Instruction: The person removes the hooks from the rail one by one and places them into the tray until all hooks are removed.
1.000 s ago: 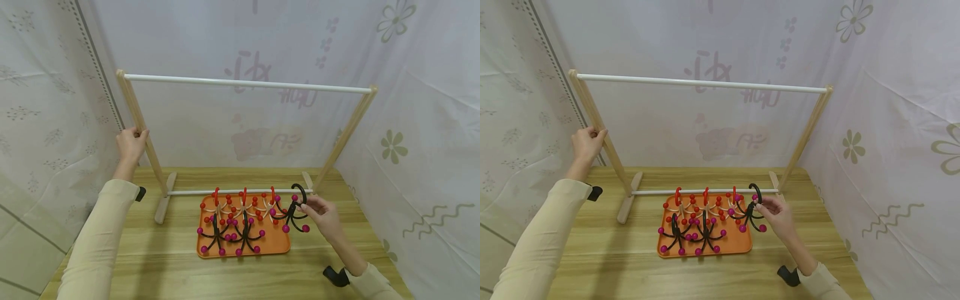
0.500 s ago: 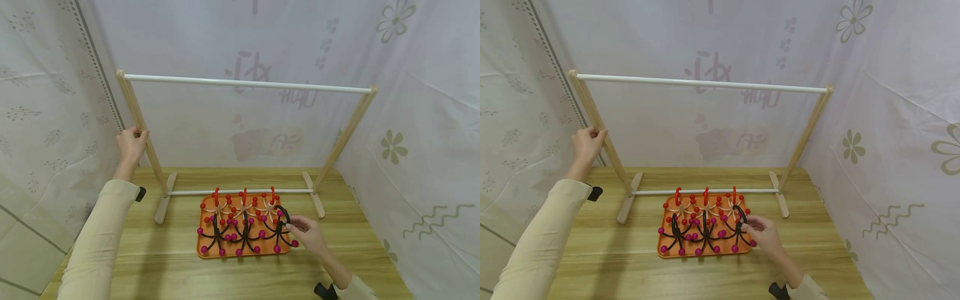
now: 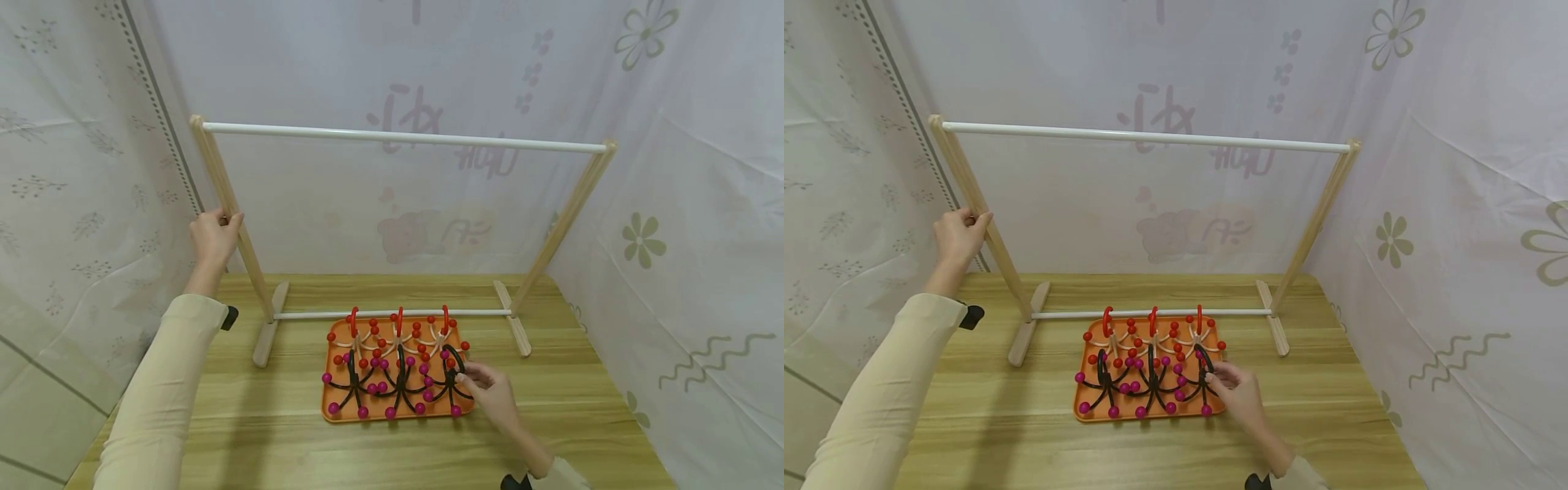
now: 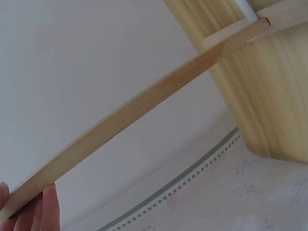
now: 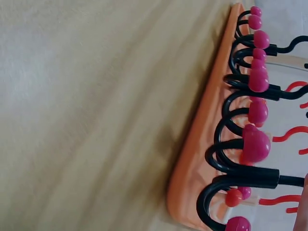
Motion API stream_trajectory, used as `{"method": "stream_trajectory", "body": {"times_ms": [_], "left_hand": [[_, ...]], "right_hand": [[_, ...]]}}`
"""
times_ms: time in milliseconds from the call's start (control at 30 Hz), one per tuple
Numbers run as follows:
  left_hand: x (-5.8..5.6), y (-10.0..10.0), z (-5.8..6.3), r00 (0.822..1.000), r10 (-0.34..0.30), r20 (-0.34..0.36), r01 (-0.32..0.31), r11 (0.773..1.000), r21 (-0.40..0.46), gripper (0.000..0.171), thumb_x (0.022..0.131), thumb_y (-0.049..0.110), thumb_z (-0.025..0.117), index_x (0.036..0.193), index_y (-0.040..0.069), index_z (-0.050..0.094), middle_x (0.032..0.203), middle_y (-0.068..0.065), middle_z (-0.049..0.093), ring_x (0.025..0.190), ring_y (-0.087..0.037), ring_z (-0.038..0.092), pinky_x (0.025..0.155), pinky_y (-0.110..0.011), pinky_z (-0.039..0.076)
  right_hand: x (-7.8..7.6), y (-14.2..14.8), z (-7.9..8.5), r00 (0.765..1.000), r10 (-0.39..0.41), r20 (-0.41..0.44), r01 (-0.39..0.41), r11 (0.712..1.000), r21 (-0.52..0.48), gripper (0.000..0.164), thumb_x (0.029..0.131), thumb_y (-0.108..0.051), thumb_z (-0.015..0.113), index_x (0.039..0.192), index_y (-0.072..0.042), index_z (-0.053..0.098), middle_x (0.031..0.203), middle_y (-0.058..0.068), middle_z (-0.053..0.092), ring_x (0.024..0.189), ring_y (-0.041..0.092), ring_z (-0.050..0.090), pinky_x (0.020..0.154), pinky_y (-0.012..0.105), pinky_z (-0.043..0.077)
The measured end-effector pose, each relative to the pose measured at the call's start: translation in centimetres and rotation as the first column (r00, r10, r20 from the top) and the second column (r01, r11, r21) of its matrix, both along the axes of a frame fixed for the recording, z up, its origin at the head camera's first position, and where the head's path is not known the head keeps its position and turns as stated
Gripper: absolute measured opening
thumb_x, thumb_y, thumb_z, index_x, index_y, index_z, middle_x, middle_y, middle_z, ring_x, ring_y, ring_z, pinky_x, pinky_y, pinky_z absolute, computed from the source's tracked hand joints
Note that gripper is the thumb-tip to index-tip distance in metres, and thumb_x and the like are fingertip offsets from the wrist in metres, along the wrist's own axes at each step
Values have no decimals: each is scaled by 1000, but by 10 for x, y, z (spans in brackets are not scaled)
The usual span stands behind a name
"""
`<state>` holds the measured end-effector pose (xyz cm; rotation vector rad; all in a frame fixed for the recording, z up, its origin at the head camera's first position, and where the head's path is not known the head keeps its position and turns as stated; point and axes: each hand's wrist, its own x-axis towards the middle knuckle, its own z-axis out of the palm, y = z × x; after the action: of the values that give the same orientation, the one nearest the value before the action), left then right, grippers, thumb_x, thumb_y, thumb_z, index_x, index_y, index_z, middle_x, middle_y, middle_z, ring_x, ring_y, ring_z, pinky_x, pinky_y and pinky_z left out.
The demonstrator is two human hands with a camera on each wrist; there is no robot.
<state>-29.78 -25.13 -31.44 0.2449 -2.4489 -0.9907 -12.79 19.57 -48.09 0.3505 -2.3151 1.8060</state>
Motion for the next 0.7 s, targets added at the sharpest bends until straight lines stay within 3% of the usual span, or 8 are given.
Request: {"method": "stream_trajectory", "body": {"times_ms": [100,333,567,700], "left_hand": [[0,0,0,1000,-1,1,0,1000,5,34,92,26,47,88,-5,60,91,-25,60,61,-19,45,47,-23,34],[0,0,1,1000,-3,-3,3,1000,0,34,92,26,47,87,-6,60,92,-26,60,60,-19,46,46,-21,34],[0,0,0,1000,-10,2,10,1000,7,35,92,27,46,88,-6,59,92,-25,60,64,-21,46,47,-23,34],[0,0,0,1000,-11,-4,11,1000,-7,36,92,28,46,86,-5,59,90,-25,60,59,-18,45,46,-23,34]], "right_hand": [[1,-3,-5,998,-55,28,56,998,-16,19,79,7,61,95,15,58,83,22,62,72,14,61,63,32,50],[2,-14,-17,992,-122,22,123,990,-69,19,80,3,62,96,14,58,88,27,60,78,36,59,67,26,49],[4,-23,-23,974,-226,-2,224,970,-91,18,78,4,64,93,12,59,83,20,63,77,35,60,65,22,48],[6,-25,-24,973,-229,-14,226,969,-100,18,78,7,63,93,14,58,84,22,62,77,38,59,65,22,48]]}}
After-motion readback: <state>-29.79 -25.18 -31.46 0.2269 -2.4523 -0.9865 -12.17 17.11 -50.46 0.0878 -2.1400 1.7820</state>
